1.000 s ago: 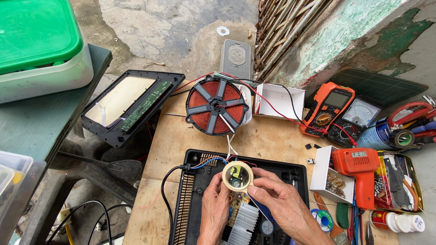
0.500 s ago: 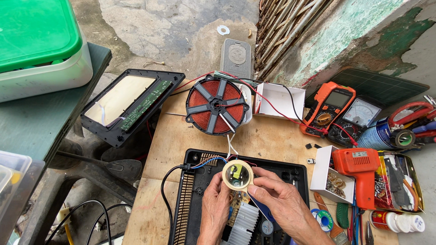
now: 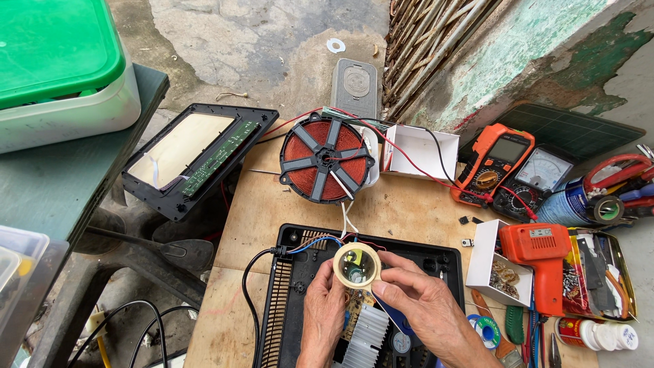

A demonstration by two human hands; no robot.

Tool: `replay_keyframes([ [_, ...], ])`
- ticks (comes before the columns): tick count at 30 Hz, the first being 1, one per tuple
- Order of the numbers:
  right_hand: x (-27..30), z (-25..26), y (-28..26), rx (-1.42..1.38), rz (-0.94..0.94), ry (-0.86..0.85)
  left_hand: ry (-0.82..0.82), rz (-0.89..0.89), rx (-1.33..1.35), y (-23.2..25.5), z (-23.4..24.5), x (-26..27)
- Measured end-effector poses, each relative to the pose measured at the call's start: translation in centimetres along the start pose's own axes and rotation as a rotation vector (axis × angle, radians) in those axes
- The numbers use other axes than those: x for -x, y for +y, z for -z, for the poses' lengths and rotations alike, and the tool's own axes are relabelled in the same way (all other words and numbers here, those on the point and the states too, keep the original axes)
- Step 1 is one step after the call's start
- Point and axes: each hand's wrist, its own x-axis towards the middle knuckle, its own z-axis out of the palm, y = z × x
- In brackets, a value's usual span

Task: The person holds a green circuit board attached to a heatsink and uses a magnifying glass to inspect the components. They then use a blue UV flashlight to examine the board under ultraviolet light.

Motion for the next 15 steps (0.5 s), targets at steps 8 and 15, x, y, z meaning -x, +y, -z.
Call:
replay_keyframes([
  [8,-0.1,0.22,0.77,0.031,0.085,-0.022,-0.006,-0.01,0.017,-0.06,-0.01,-0.09],
  [15,-0.15,0.11,0.61,-0.022,0.033,-0.01,-0.005,-0.004,0.03,0.13,0.02,-0.1],
])
